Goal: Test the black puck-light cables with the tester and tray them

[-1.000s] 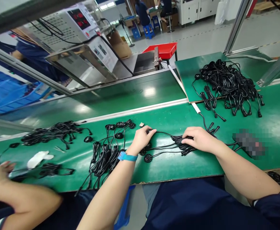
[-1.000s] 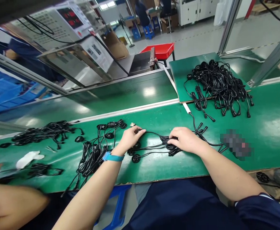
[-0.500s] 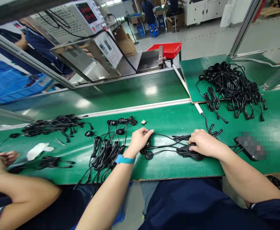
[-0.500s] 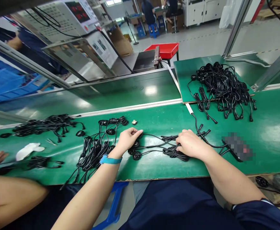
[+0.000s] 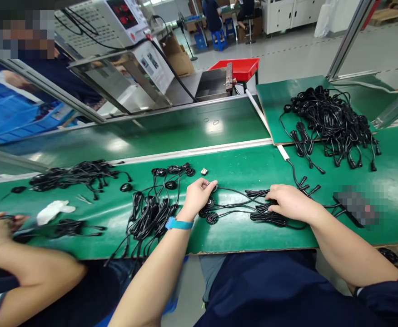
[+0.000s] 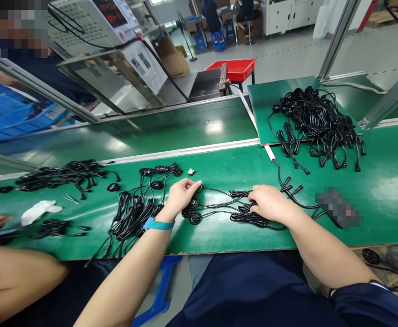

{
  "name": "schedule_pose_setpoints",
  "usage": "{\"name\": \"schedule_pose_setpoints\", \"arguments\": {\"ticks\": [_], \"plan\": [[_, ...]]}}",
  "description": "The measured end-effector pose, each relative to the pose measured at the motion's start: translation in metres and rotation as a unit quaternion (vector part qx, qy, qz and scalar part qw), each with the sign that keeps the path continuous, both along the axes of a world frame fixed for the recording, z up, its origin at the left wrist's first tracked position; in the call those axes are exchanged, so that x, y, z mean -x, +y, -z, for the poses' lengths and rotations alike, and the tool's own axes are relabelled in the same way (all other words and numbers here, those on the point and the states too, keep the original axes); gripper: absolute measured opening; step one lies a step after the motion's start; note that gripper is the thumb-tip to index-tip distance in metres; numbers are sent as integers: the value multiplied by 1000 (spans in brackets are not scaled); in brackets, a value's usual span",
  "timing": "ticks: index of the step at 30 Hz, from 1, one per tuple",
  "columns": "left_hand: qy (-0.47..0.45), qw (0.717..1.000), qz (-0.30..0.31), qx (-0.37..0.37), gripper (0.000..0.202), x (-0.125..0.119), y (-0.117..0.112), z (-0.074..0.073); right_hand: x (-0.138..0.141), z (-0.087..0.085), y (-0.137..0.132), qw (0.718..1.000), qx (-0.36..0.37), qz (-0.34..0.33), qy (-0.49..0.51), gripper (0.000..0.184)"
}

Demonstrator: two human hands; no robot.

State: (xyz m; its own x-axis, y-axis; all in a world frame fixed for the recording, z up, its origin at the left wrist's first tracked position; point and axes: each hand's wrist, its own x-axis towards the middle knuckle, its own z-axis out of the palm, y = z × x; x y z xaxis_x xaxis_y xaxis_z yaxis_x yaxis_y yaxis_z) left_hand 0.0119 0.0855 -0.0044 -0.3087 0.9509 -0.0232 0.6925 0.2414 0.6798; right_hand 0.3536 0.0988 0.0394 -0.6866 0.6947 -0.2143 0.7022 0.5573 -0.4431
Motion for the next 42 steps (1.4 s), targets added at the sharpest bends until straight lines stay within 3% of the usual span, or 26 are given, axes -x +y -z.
{"name": "schedule_pose_setpoints", "arguments": {"ticks": [3, 6, 8, 12, 14, 18, 22, 27, 32, 37, 42], "plan": [[-10, 1000, -11, -9, 46, 0, -2, 1, 1, -2, -4, 999, -35, -25, -11, 11], [-22, 1000, -20, -7, 46, 0, -4, 3, 1, 0, -2, 996, -20, -17, 87, 11], [-25, 999, -24, -6, 47, 0, -3, 3, 1, 4, 3, 984, -32, 23, 172, 16], [-21, 999, -39, -6, 44, -1, 3, 3, 0, 15, 12, 938, -216, 133, 238, 22], [-24, 999, -46, -5, 42, -1, 5, 3, 0, 19, 13, 928, -251, 132, 240, 22], [-35, 998, -57, -17, 47, 6, -7, 1, 1, 20, 7, 964, -178, 42, 191, 14], [-35, 997, -55, -37, 55, 17, -40, -4, 4, 17, 2, 991, -124, 28, 38, 16], [-20, 998, 50, -12, 54, 28, -78, -11, 9, 12, 3, 995, -90, 22, -38, 9], [34, 988, 148, 1, 40, 38, -91, -11, 11, 9, 2, 997, -39, 60, 27, 12], [69, 982, 171, -28, 33, 45, -101, -1, 10, 11, -2, 981, -35, 85, 170, 16], [107, 978, 144, -107, 33, 43, -115, 18, 13, 14, -3, 979, -40, 86, 178, 21]]}}
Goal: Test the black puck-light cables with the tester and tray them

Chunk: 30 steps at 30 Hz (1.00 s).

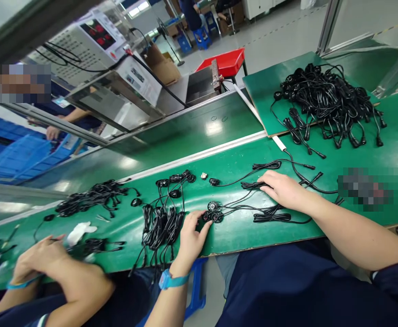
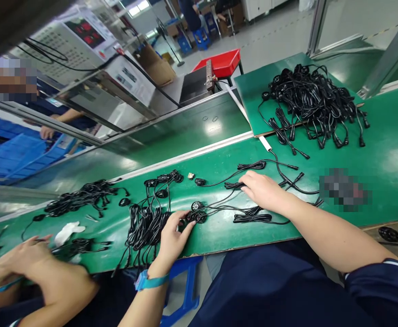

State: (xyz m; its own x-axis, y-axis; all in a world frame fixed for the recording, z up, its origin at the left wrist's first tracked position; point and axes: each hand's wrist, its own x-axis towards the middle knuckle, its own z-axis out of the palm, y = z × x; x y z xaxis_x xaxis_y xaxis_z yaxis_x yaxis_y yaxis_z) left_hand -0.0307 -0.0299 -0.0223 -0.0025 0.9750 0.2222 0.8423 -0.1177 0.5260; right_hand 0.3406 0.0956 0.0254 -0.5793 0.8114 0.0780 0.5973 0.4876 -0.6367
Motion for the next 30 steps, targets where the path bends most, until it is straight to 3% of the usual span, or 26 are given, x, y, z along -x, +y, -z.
{"name": "schedule_pose_setpoints", "arguments": {"ticks": [3, 6, 8, 11, 15, 19, 22, 25, 27, 30], "plan": [[-23, 997, -60, -36, 40, -1, -4, -1, -1, -3, 0, 998, -16, -7, 58, 25], [-97, 985, -131, -63, 41, -5, 7, -17, -6, -9, 1, 993, -31, 15, 111, 31], [-120, 980, -153, -51, 38, -11, 24, -29, -10, -12, 5, 995, -19, 38, 92, 32], [-94, 986, -131, 41, 42, -22, 59, -39, -15, -11, 13, 998, 28, 53, -10, 27], [-51, 979, -101, 167, 51, -27, 97, -31, -17, -3, 22, 992, 6, 80, -100, 19], [-51, 976, -138, 163, 49, -26, 110, -23, -17, 0, 25, 991, -50, 111, -63, 17], [-85, 976, -176, 97, 45, -30, 99, -25, -18, -7, 22, 997, -28, 75, -25, 14], [-86, 976, -199, -14, 39, -39, 67, -27, -22, -21, 8, 1000, 18, 7, -3, 21], [-64, 984, -158, -55, 34, -44, 39, -24, -28, -29, -11, 999, 38, -27, -17, 25], [-41, 997, -37, -50, 35, -50, 6, -11, -38, -28, -45, 994, 42, -74, -71, 32]]}}
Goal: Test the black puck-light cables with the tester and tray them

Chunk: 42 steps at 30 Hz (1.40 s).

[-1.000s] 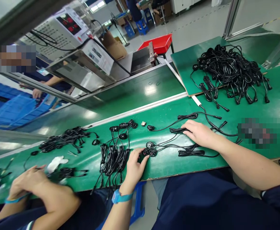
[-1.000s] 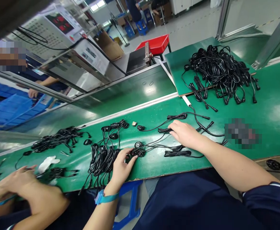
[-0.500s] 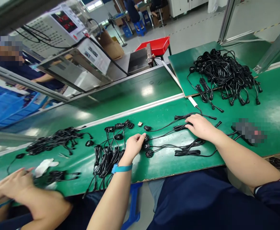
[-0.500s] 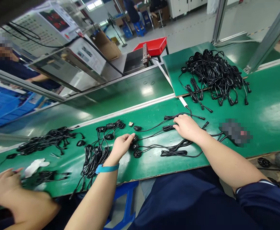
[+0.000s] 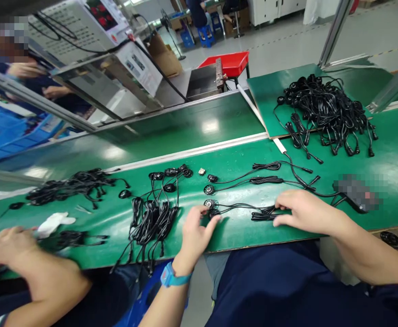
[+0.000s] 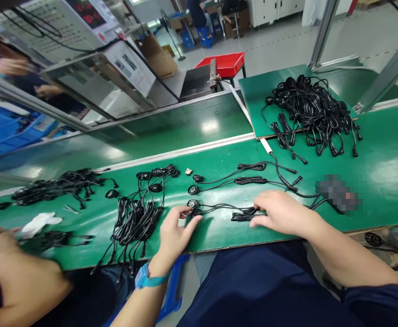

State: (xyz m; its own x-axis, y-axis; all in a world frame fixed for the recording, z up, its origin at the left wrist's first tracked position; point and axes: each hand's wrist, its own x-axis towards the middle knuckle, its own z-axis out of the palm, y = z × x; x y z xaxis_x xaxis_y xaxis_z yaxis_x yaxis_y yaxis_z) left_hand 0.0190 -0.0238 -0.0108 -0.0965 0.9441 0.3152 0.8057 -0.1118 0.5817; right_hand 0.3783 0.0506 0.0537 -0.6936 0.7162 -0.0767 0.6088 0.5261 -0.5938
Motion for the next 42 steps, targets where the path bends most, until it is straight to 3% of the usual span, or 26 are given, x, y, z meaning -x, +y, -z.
{"name": "schedule_pose_setpoints", "arguments": {"ticks": [2, 4, 7, 9, 15, 20, 24, 26, 30, 34, 39, 42], "plan": [[7, 999, 48, 11, 39, -2, -10, 9, -5, 11, -20, 999, -20, -19, -27, 37], [7, 999, 53, 8, 33, -2, -11, 16, -7, 27, -33, 997, -56, -18, -42, 35], [7, 999, 51, 0, 27, -1, -7, 18, -6, 43, -42, 993, -107, -4, -53, 14], [8, 999, 51, -3, 31, 0, -7, 14, -6, 43, -45, 993, -113, 7, -31, 16], [-18, 999, 38, 33, 26, 9, -28, -3, -7, 13, -52, 994, -26, 26, 99, 26], [-78, 986, 5, 148, 41, 21, -33, -2, -1, 24, -21, 984, -121, 111, 74, 25], [-62, 976, -9, 211, 52, 22, -25, -3, 5, 37, -5, 956, -242, 156, 50, 20], [-55, 976, -15, 212, 55, 21, -22, -3, 5, 41, -10, 954, -262, 129, 63, 21], [-37, 981, -41, 188, 53, 19, -19, 1, 2, 47, -24, 971, -234, 41, 38, 28], [-44, 979, -45, 193, 52, 19, -17, 3, 3, 54, -20, 974, -223, 46, -21, 38], [-51, 980, -61, 182, 51, 20, -14, 0, 14, 54, -2, 968, -236, 59, -58, 14], [-59, 978, -65, 189, 50, 22, -11, 0, 18, 48, -6, 972, -231, 12, -39, 12]]}}
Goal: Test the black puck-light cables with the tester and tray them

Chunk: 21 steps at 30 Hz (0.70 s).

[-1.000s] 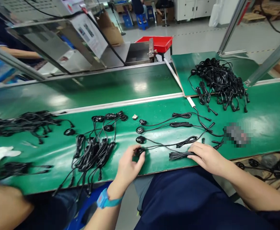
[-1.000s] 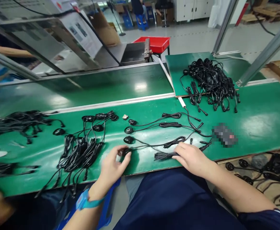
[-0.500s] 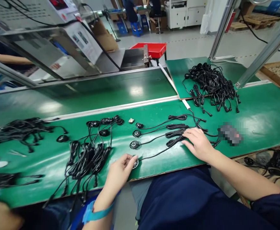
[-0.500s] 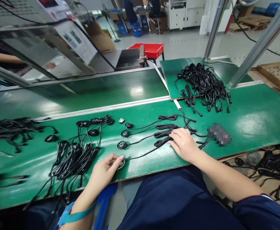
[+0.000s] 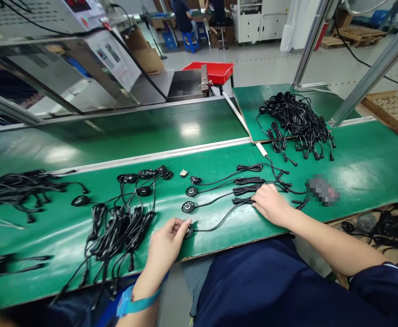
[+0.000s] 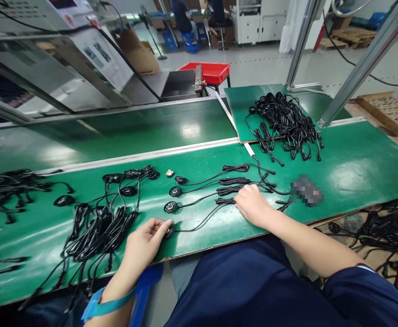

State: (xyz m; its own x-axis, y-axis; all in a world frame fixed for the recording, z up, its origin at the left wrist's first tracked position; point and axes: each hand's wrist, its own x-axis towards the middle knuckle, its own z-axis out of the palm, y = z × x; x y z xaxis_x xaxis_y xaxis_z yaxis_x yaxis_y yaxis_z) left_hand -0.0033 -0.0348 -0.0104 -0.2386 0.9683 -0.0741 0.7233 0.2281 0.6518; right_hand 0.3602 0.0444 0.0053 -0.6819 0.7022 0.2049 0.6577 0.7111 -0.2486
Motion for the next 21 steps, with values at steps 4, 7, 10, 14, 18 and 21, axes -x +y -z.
{"name": "schedule_pose_setpoints", "arguments": {"ticks": [4, 7, 10, 14, 18, 21], "plan": [[4, 1000, -22, -5, 50, 7, 4, 0, 3, -4, -23, 995, 46, -87, 14, 14], [19, 999, -47, -9, 50, 13, 9, -1, 5, -5, -36, 993, 74, -84, 29, 13], [37, 997, -63, -7, 48, 16, 14, -1, 5, -6, -40, 996, 72, -52, 14, 35], [41, 997, -63, -24, 49, 12, 21, -3, -1, -2, -39, 998, 57, -23, 0, 18], [31, 999, -23, -12, 52, 13, 31, -7, -6, 15, -33, 996, 13, 12, 87, 15], [33, 999, -9, 14, 56, 25, 45, -18, -2, 30, -26, 991, -7, 19, 132, 16]]}}
